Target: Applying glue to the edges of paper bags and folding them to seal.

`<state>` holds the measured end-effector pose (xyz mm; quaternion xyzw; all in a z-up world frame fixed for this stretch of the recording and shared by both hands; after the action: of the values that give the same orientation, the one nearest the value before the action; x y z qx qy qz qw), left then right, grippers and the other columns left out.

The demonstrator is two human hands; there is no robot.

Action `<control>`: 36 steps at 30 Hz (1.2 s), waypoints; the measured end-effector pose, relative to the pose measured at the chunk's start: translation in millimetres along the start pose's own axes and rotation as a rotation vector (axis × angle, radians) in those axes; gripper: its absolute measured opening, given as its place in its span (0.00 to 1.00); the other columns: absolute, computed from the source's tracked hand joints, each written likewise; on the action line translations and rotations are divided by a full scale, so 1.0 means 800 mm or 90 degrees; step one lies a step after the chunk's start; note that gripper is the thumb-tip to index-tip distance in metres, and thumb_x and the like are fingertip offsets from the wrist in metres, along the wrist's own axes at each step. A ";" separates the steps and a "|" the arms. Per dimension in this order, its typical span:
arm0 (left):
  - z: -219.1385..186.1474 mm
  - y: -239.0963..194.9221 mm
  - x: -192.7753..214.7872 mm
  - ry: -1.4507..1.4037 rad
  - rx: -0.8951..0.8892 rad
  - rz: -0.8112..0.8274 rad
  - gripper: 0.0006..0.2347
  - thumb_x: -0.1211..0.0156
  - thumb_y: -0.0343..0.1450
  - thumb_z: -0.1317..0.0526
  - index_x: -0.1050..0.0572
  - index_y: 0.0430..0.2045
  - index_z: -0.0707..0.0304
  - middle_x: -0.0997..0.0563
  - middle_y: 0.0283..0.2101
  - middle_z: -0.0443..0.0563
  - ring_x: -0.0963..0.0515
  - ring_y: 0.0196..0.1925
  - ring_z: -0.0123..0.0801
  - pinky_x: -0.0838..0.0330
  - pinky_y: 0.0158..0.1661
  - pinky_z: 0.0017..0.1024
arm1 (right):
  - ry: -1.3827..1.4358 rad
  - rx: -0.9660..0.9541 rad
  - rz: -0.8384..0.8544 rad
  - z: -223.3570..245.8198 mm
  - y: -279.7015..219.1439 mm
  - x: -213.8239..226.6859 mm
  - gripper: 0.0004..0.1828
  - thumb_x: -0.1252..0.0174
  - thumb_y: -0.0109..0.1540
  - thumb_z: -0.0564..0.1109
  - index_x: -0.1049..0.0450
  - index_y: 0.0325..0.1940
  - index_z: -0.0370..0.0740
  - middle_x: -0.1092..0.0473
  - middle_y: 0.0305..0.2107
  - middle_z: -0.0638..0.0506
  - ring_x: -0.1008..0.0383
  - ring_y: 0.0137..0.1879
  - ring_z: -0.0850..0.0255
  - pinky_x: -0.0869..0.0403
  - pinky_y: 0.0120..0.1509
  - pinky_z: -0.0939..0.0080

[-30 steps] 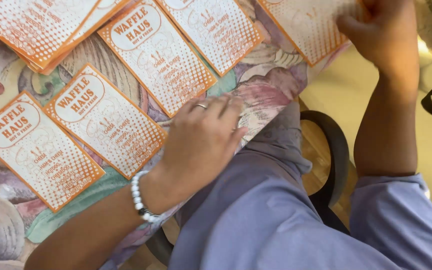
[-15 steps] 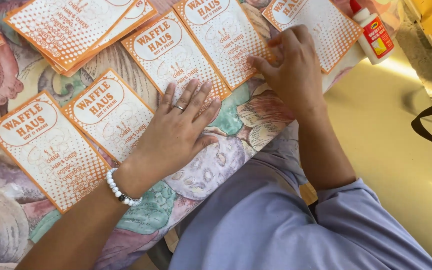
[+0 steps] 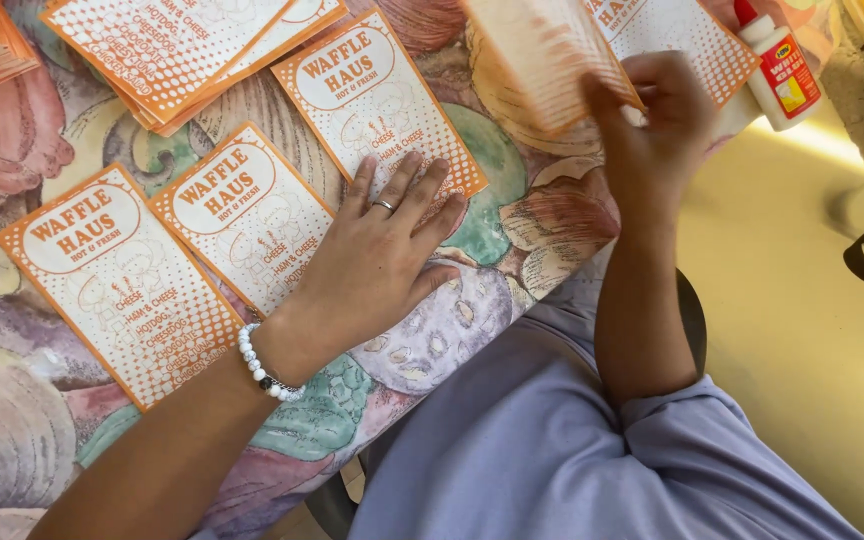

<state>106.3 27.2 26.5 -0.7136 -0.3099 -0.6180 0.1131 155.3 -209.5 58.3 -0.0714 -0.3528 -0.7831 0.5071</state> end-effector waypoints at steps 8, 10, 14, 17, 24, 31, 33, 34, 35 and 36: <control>0.008 -0.008 0.091 -0.096 0.048 -0.310 0.14 0.45 0.81 0.59 0.29 0.57 0.71 0.27 0.61 0.67 0.23 0.63 0.59 0.30 0.62 0.55 | -0.168 0.442 -0.039 0.123 -0.076 0.013 0.09 0.28 0.66 0.35 0.24 0.38 0.32 0.21 0.37 0.39 0.21 0.48 0.40 0.35 0.57 0.43; 0.005 0.001 0.065 -0.064 0.050 -0.213 0.19 0.40 0.81 0.55 0.33 0.62 0.69 0.34 0.68 0.69 0.34 0.72 0.57 0.36 0.70 0.58 | -0.148 0.540 0.032 0.138 -0.104 -0.014 0.16 0.49 0.70 0.36 0.19 0.31 0.37 0.19 0.29 0.44 0.20 0.35 0.50 0.35 0.57 0.51; -0.017 0.009 0.046 -0.008 -0.007 -0.118 0.15 0.41 0.79 0.58 0.24 0.58 0.65 0.33 0.68 0.66 0.29 0.70 0.55 0.42 0.69 0.57 | -0.121 0.515 0.087 0.118 -0.127 -0.029 0.12 0.47 0.70 0.37 0.21 0.35 0.39 0.22 0.30 0.50 0.20 0.37 0.53 0.30 0.51 0.54; -0.018 0.012 0.048 -0.016 -0.011 -0.122 0.11 0.44 0.79 0.62 0.23 0.53 0.67 0.28 0.59 0.66 0.27 0.65 0.53 0.44 0.69 0.54 | -0.043 0.457 0.100 0.102 -0.123 -0.020 0.05 0.43 0.68 0.30 0.22 0.40 0.30 0.28 0.27 0.43 0.29 0.30 0.51 0.30 0.35 0.55; -0.034 0.013 0.109 0.075 -0.091 -0.301 0.05 0.40 0.81 0.67 0.24 0.49 0.58 0.29 0.56 0.63 0.28 0.63 0.54 0.34 0.64 0.64 | 0.048 0.542 0.172 0.131 -0.119 0.003 0.07 0.44 0.67 0.33 0.23 0.38 0.27 0.30 0.28 0.40 0.30 0.28 0.50 0.28 0.34 0.54; -0.030 0.014 0.134 -0.068 -0.106 -0.423 0.05 0.42 0.78 0.71 0.24 0.33 0.76 0.16 0.45 0.63 0.16 0.48 0.54 0.38 0.63 0.61 | -0.071 0.190 -0.060 0.007 -0.079 0.083 0.31 0.02 0.46 0.35 0.22 0.37 0.33 0.24 0.26 0.45 0.24 0.33 0.59 0.35 0.36 0.64; -0.031 0.016 0.131 -0.063 -0.114 -0.412 0.06 0.42 0.78 0.71 0.22 0.31 0.74 0.16 0.46 0.63 0.16 0.50 0.53 0.36 0.63 0.60 | -0.028 0.130 -0.075 -0.023 -0.052 0.095 0.26 0.10 0.51 0.27 0.23 0.38 0.29 0.25 0.29 0.42 0.25 0.37 0.56 0.32 0.38 0.60; -0.032 0.018 0.128 -0.057 -0.123 -0.402 0.08 0.43 0.79 0.71 0.21 0.29 0.72 0.16 0.48 0.63 0.16 0.51 0.52 0.34 0.63 0.59 | 0.015 0.070 -0.089 -0.044 -0.038 0.103 0.21 0.17 0.56 0.19 0.25 0.40 0.24 0.27 0.32 0.39 0.27 0.40 0.54 0.30 0.41 0.57; -0.030 0.020 0.119 -0.060 -0.127 -0.402 0.08 0.43 0.79 0.71 0.21 0.29 0.72 0.16 0.48 0.63 0.16 0.51 0.52 0.34 0.63 0.59 | 0.011 0.070 -0.092 -0.051 -0.030 0.104 0.21 0.17 0.56 0.19 0.25 0.40 0.24 0.27 0.32 0.39 0.27 0.40 0.54 0.30 0.41 0.57; -0.035 0.027 0.101 -0.028 -0.158 -0.340 0.08 0.41 0.79 0.71 0.21 0.29 0.70 0.16 0.51 0.60 0.17 0.54 0.51 0.33 0.64 0.54 | 0.027 0.014 -0.070 -0.067 -0.020 0.100 0.20 0.19 0.60 0.20 0.24 0.45 0.27 0.28 0.32 0.42 0.28 0.38 0.58 0.31 0.40 0.61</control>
<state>99.9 19.3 114.0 -0.6281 -0.4112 -0.6437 -0.1485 117.3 -298.4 48.7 -0.0295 -0.3538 -0.8073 0.4713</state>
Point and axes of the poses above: each hand's wrist, its own y-axis towards the middle knuckle, its own x-axis out of the back of the hand, z = x × y, the point moved 9 cm from there along y, towards the middle knuckle
